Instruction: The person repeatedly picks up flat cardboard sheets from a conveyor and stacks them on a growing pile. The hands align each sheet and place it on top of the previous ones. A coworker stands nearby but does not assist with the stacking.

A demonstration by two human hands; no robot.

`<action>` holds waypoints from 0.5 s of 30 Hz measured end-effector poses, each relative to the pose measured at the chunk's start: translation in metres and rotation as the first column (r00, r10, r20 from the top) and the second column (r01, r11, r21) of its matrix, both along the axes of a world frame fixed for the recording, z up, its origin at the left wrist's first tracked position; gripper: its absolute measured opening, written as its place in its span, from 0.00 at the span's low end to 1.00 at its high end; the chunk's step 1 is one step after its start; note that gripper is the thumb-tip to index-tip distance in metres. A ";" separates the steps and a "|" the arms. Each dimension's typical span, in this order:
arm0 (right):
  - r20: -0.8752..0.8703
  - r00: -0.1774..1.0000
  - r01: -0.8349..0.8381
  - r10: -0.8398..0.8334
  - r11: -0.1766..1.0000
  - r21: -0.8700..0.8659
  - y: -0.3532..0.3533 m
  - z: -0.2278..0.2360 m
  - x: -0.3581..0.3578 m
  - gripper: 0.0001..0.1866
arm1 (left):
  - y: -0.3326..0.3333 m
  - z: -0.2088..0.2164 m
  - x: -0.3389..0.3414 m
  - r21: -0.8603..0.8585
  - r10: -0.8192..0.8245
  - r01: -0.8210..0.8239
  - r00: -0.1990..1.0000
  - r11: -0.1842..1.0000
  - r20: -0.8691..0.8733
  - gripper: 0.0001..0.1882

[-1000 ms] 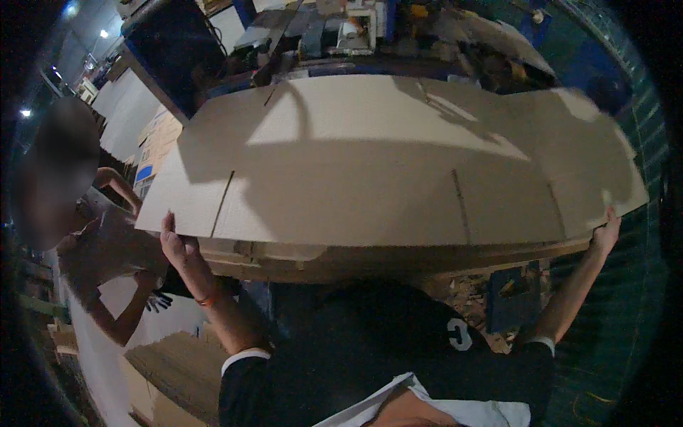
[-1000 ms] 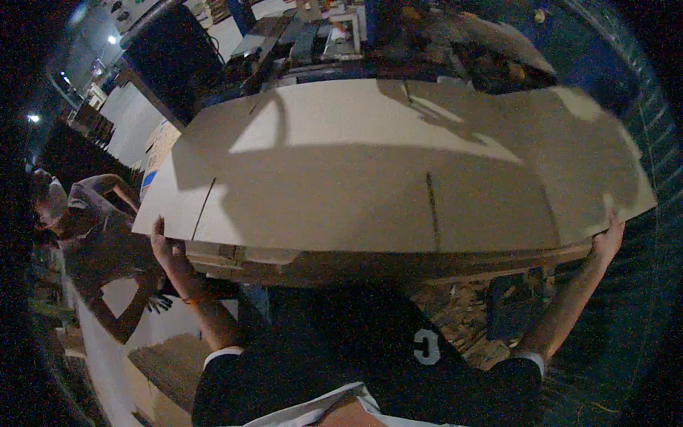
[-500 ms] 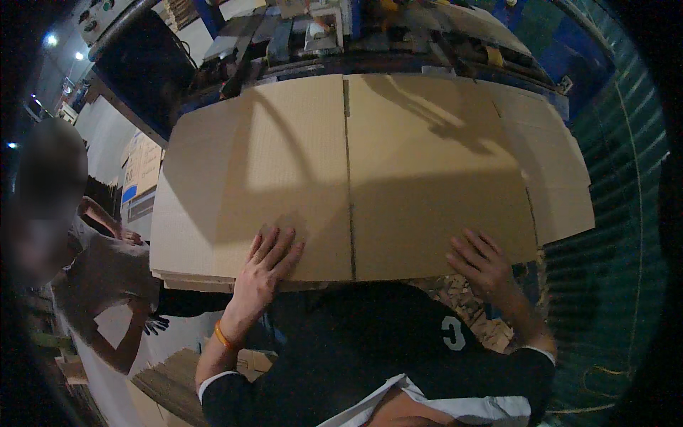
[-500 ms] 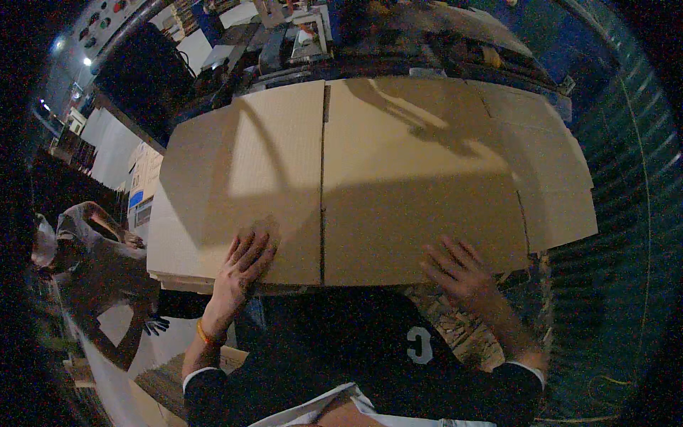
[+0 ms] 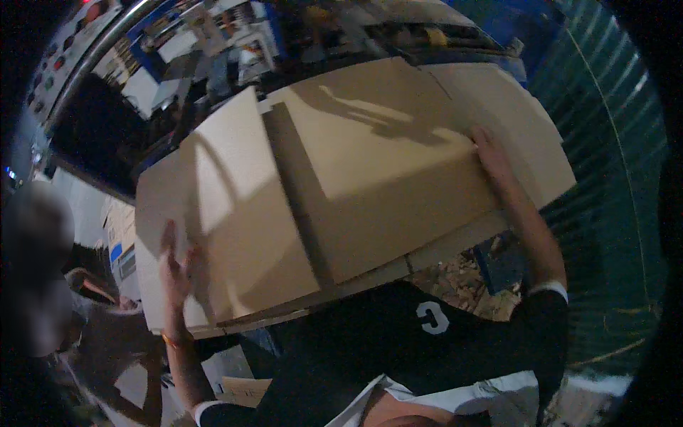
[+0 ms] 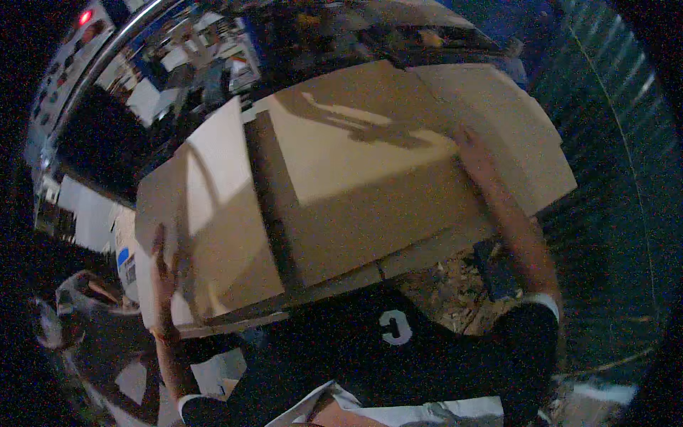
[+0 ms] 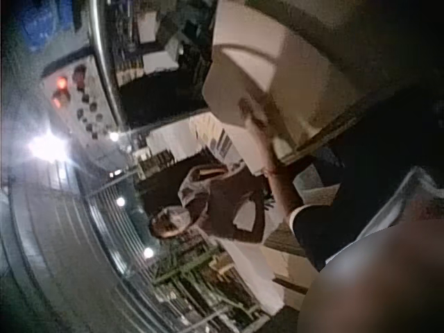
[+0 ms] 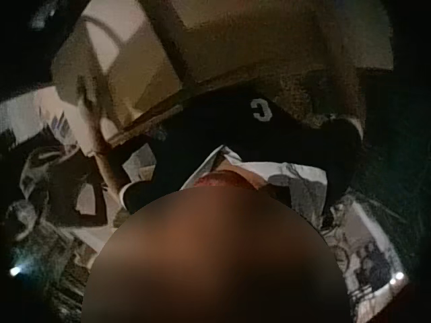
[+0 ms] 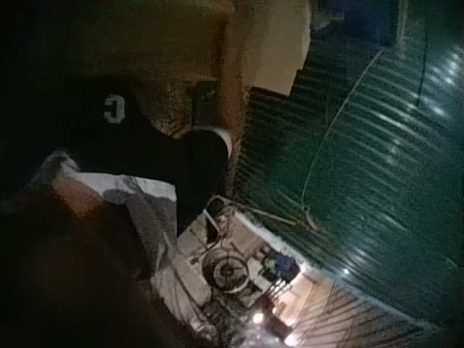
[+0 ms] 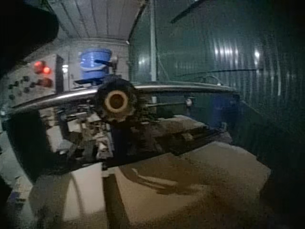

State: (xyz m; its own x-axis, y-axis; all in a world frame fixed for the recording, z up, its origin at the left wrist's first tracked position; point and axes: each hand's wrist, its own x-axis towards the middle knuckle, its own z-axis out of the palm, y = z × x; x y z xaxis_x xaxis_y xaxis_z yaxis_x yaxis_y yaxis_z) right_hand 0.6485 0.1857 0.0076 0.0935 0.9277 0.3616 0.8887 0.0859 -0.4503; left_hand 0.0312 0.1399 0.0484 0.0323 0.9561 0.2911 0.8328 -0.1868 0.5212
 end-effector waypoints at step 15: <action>0.201 0.967 0.157 -0.153 0.988 -0.003 0.106 -0.031 0.015 0.19 | 0.071 -0.071 -0.041 -0.039 -0.082 0.072 0.815 0.997 -0.574 0.34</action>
